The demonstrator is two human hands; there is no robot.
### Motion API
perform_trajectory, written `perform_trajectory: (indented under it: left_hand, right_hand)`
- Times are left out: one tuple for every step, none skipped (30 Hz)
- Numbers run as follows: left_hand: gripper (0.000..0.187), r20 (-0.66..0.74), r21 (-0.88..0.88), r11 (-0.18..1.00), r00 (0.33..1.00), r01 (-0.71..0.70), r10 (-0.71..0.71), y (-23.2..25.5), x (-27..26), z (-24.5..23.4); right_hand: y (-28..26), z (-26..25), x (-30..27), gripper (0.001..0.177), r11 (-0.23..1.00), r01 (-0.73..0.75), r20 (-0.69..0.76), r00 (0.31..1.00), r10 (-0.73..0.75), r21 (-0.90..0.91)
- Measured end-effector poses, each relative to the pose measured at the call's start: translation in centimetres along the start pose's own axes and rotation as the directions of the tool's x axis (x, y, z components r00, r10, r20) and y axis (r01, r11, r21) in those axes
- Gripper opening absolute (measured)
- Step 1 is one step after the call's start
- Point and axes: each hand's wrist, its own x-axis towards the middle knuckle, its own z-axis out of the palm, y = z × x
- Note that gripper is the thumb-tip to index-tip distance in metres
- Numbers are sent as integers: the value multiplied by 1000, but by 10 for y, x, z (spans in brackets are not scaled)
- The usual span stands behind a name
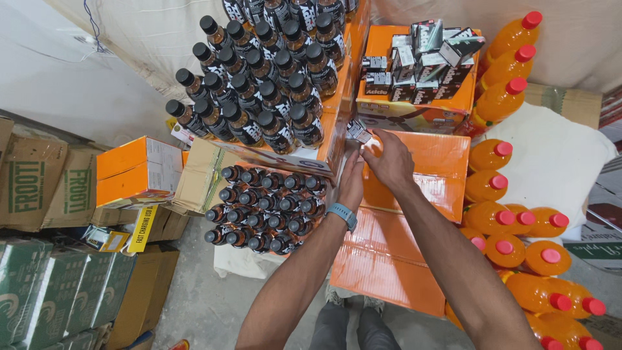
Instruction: The person repeatedly picks small white boxes from a stack of orange cartons and places them in a neat grid on a larger cardboard box. The person walks back and forth between the two locations multiple times, handling one box at a time.
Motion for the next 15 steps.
perform_trajectory:
  left_hand:
    - [61,-5,-4,1000,1000,0,0,1,10,3]
    - [66,-51,79,994,996,81,-78,2,20,5]
    - [72,-109,154,974,982,168,-153,1,27,5]
    - [72,-119,147,974,981,173,-156,0,30,10]
    - [80,-136,91,979,976,182,-169,2,35,13]
    - [88,-151,34,981,972,190,-182,5,39,16]
    - [88,-155,33,982,971,187,-180,11,41,20]
    - [88,-160,-46,987,974,157,-162,17,42,23]
    - [89,-164,-127,984,975,128,-148,22,41,29]
    - [89,-166,-130,983,975,128,-149,14,43,28]
    - [88,-161,-157,979,975,129,-154,7,47,27]
    - [87,-156,-185,974,975,129,-159,1,50,27]
    - [87,-155,-186,973,974,136,-165,-6,52,22]
    - [84,-149,-88,981,972,170,-182,-14,52,18]
    - [81,-138,8,981,972,193,-190,-18,57,17]
  right_hand:
    - [-1,7,13,62,1000,3,5,1000,-3,-2]
    - [-2,15,26,62,997,2,40,999,0,-72]
    - [-4,25,36,63,990,7,81,997,5,-142]
    - [-6,24,36,63,990,14,93,996,0,-144]
    - [-11,25,38,67,985,36,83,996,-23,-170]
    - [-17,24,39,71,979,59,73,996,-45,-197]
    - [-10,33,47,71,979,63,75,996,-50,-196]
    - [-3,41,54,63,976,93,57,995,-83,-196]
    - [5,48,58,56,973,119,39,993,-114,-200]
    - [10,50,57,56,972,121,42,992,-115,-202]
    - [13,51,58,51,973,141,22,990,-139,-181]
    - [17,51,58,46,974,161,1,987,-163,-161]
    - [8,41,51,46,974,156,5,988,-157,-163]
    - [-1,30,43,42,985,122,1,992,-123,-121]
    - [-9,16,40,39,992,93,-11,995,-94,-83]
